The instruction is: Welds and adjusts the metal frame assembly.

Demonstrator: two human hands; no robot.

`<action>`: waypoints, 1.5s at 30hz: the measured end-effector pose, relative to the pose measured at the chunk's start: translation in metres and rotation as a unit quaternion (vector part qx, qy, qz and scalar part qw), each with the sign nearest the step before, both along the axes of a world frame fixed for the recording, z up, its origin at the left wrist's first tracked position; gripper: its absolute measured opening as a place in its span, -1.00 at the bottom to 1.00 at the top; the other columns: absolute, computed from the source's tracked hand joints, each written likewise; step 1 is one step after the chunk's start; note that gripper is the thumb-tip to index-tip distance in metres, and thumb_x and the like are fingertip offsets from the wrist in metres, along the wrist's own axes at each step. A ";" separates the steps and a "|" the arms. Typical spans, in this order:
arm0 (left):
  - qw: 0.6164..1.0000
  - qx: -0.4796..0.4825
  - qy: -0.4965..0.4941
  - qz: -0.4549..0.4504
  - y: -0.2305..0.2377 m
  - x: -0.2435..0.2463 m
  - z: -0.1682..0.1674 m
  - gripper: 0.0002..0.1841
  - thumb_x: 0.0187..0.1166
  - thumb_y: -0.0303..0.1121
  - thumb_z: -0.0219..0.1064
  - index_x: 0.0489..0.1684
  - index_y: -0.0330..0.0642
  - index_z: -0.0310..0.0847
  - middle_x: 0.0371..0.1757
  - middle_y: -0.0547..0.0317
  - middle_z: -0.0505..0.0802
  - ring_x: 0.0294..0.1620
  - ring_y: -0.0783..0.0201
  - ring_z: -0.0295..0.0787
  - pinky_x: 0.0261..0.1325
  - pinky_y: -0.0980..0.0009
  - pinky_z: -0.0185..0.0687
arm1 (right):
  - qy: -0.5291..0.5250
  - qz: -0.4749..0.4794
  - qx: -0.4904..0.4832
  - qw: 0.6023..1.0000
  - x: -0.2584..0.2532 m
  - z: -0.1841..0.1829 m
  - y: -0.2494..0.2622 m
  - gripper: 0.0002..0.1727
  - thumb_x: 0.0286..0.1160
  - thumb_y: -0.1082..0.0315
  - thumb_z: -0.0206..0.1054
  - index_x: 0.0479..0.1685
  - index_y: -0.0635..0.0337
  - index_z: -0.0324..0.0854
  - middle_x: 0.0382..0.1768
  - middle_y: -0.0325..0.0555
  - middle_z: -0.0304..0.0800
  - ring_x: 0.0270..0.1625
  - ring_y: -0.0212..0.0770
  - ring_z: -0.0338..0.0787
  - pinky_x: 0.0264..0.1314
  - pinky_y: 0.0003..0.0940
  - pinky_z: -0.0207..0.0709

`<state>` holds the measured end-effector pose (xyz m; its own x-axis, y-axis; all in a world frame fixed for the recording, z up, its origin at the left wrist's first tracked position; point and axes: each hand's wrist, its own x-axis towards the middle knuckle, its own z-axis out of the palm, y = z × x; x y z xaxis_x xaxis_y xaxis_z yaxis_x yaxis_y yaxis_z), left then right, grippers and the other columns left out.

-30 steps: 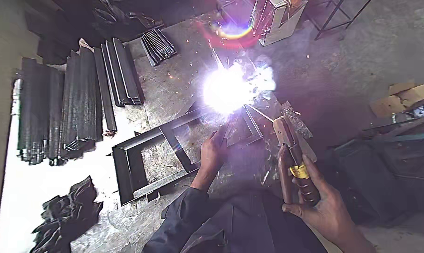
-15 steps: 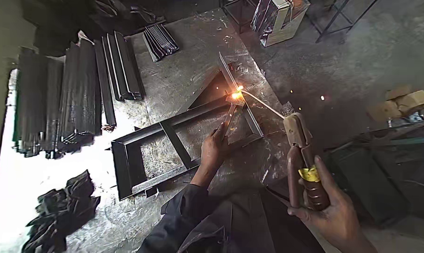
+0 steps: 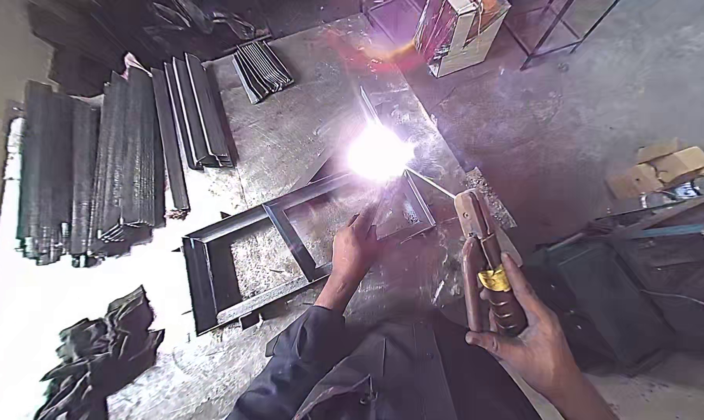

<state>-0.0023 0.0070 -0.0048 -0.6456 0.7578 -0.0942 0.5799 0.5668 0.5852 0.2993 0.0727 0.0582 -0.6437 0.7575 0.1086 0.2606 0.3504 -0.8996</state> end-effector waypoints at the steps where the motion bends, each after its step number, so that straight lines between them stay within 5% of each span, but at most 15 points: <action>1: 1.000 0.004 -0.002 0.000 0.000 0.000 -0.001 -0.52 0.65 -0.32 0.26 0.58 -0.11 0.61 0.15 -0.09 0.90 0.15 -0.03 0.87 0.30 -0.02 0.69 | -0.003 -0.002 -0.002 1.000 -0.001 0.000 0.000 0.37 -0.07 -0.26 0.75 0.82 0.29 0.14 0.21 -0.11 0.75 -0.24 -0.57 0.67 -0.25 -0.64 0.67; 14: 1.000 0.018 0.012 -0.002 -0.001 0.000 -0.003 -0.53 0.66 -0.32 0.26 0.57 -0.08 0.62 0.14 -0.04 0.91 0.12 0.03 0.89 0.28 0.04 0.71 | -0.013 0.003 0.017 1.000 -0.002 -0.001 0.001 0.38 -0.08 -0.30 0.74 0.82 0.28 0.15 0.10 -0.13 0.77 -0.30 -0.55 0.65 -0.31 -0.63 0.66; 20: 0.999 -0.024 -0.030 0.022 -0.001 0.002 0.004 -0.65 0.65 -0.27 0.29 0.33 -0.08 0.75 0.04 -0.05 0.91 0.11 -0.02 0.86 0.25 -0.07 0.69 | -0.035 -0.017 0.034 0.999 -0.001 0.002 -0.003 0.37 -0.09 -0.33 0.71 0.82 0.26 0.17 0.41 -0.07 0.71 0.10 -0.56 0.77 0.11 -0.58 0.74; 24: 1.000 0.019 -0.006 0.006 -0.002 0.000 -0.004 -0.51 0.65 -0.31 0.27 0.60 -0.09 0.59 0.13 -0.08 0.91 0.10 0.00 0.88 0.25 0.00 0.72 | 0.007 -0.010 0.045 0.999 0.003 0.000 -0.004 0.38 -0.09 -0.24 0.78 0.84 0.23 0.13 0.42 -0.01 0.65 0.00 -0.52 0.73 -0.01 -0.62 0.71; 30: 1.000 0.017 -0.002 0.011 -0.001 0.000 -0.002 -0.50 0.64 -0.32 0.28 0.59 -0.11 0.60 0.14 -0.08 0.91 0.11 0.00 0.89 0.26 0.00 0.72 | -0.025 -0.011 0.046 0.999 -0.001 -0.002 -0.004 0.37 -0.10 -0.34 0.73 0.80 0.29 0.20 0.24 -0.02 0.74 -0.14 -0.57 0.70 -0.11 -0.64 0.68; 45: 1.000 0.030 0.003 -0.003 -0.002 0.000 -0.004 -0.60 0.65 -0.33 0.25 0.44 -0.05 0.72 0.13 -0.01 0.91 0.13 0.03 0.89 0.27 0.00 0.73 | -0.021 -0.006 0.035 0.999 -0.006 -0.005 -0.003 0.35 -0.09 -0.30 0.74 0.80 0.29 0.21 0.22 -0.04 0.75 -0.17 -0.54 0.70 -0.18 -0.62 0.69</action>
<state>-0.0019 0.0052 -0.0086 -0.6409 0.7663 -0.0453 0.5867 0.5271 0.6148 0.2931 0.0699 0.0528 -0.6402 0.7563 0.1347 0.3017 0.4087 -0.8614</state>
